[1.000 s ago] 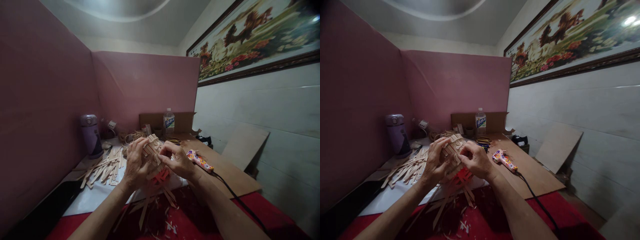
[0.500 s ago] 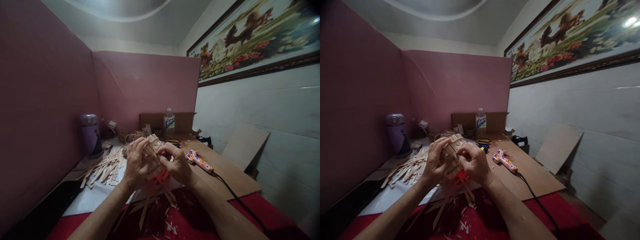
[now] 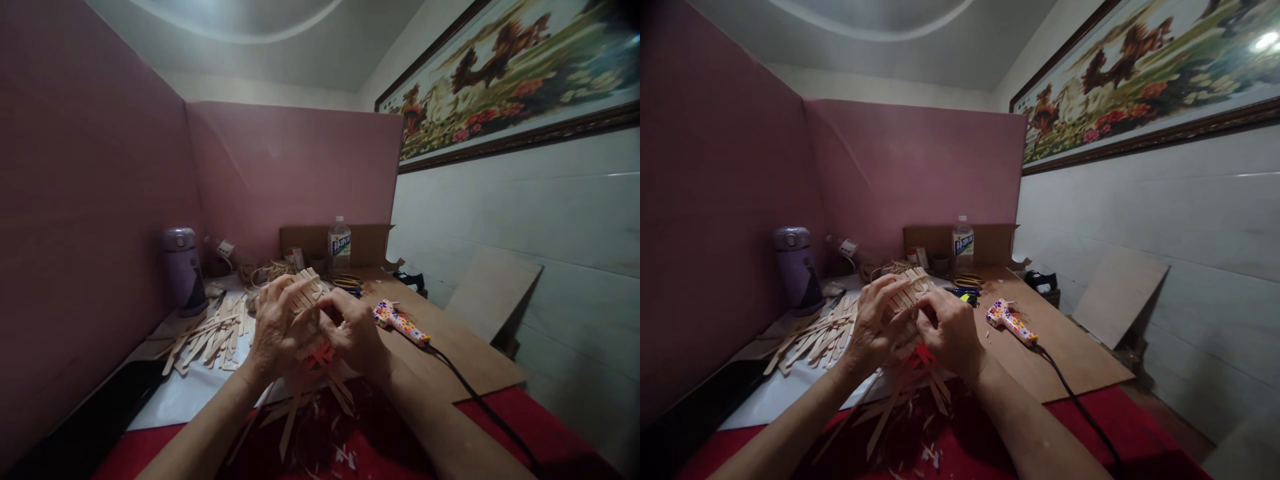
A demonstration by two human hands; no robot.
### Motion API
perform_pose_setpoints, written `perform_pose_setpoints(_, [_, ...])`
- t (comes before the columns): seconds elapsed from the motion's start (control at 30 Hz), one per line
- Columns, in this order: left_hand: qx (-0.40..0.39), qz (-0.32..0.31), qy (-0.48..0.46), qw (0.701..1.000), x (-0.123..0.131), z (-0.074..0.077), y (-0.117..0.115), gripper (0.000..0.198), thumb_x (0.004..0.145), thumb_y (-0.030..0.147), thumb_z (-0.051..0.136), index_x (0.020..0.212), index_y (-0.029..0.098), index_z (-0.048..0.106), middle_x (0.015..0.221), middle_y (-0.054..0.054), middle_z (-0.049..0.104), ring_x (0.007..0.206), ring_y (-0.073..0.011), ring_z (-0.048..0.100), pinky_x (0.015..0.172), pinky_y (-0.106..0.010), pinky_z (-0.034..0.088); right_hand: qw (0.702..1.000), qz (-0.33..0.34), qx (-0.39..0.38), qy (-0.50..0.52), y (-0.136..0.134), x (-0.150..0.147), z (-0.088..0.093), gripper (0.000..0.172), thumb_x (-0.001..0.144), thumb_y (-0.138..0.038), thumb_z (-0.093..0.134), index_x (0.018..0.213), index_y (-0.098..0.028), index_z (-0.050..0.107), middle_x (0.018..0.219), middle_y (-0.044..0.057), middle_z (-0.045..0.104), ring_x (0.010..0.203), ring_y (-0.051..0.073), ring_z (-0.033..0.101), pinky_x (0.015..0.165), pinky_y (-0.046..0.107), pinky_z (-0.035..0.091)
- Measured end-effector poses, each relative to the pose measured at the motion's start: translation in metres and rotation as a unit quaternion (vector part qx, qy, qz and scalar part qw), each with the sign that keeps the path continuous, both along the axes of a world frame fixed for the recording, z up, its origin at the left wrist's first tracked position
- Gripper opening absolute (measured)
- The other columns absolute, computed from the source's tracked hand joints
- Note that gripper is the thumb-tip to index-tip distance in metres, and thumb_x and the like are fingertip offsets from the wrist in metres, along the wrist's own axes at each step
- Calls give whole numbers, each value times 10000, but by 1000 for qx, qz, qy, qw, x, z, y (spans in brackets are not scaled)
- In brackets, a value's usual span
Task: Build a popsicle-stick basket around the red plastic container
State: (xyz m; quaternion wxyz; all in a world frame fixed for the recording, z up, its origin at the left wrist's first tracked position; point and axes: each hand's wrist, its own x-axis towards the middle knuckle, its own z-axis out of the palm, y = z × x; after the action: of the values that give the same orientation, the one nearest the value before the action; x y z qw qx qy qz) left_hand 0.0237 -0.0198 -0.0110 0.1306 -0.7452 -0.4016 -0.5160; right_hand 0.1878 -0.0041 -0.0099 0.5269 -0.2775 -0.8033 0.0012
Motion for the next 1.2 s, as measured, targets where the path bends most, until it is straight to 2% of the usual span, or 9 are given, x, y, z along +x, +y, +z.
perform_pose_setpoints(0.23, [-1, 5, -22, 1000, -2, -2, 4, 337, 865, 270, 546, 1201, 250, 521, 1258, -71, 505, 1144, -258, 461, 982, -437, 365, 999, 25, 39, -8, -3, 0, 0, 136, 829, -102, 523, 865, -203, 607, 829, 53, 584, 784, 182, 550, 683, 292, 433])
perform_pose_setpoints(0.37, [0, 8, -22, 1000, -2, -2, 4, 334, 867, 267, 540, 1199, 242, 524, 1254, -75, 512, 1141, -259, 463, 979, -432, 366, 1000, 17, 18, 1, -4, -1, 0, 95, 869, -169, 543, 824, -203, 620, 799, 45, 576, 744, 168, 540, 640, 276, 422])
perform_pose_setpoints(0.5, [10, 0, -20, 1000, -1, -3, 4, 336, 863, 250, 559, 1197, 238, 523, 1252, -70, 510, 1145, -251, 455, 980, -422, 361, 1000, 16, 22, 3, -4, -1, 0, 101, 861, -148, 535, 826, -200, 615, 778, 34, 569, 711, 156, 526, 617, 263, 405])
perform_pose_setpoints(0.8, [4, -1, -7, 1000, -1, -2, 1, 316, 885, 308, 564, 1201, 293, 550, 1254, -52, 479, 1134, -237, 434, 975, -405, 347, 999, 13, 35, 5, -2, -1, -4, 135, 803, -85, 525, 863, -181, 599, 771, 26, 579, 719, 162, 523, 653, 273, 397])
perform_pose_setpoints(1.03, [0, -7, -10, 1000, -1, -3, 4, 250, 900, 277, 530, 1146, 276, 574, 1237, -53, 488, 1123, -233, 439, 961, -391, 352, 999, 16, 50, 5, -3, -2, -3, 123, 799, -89, 529, 814, -185, 605, 746, 25, 580, 706, 163, 526, 633, 273, 397])
perform_pose_setpoints(1.2, [2, -3, -20, 1000, 0, -3, 4, 233, 896, 270, 543, 1124, 269, 588, 1214, -47, 500, 1116, -229, 439, 959, -384, 344, 998, 17, 55, 8, -2, -2, -3, 133, 820, -101, 524, 850, -189, 618, 786, 36, 597, 743, 170, 548, 655, 278, 422])
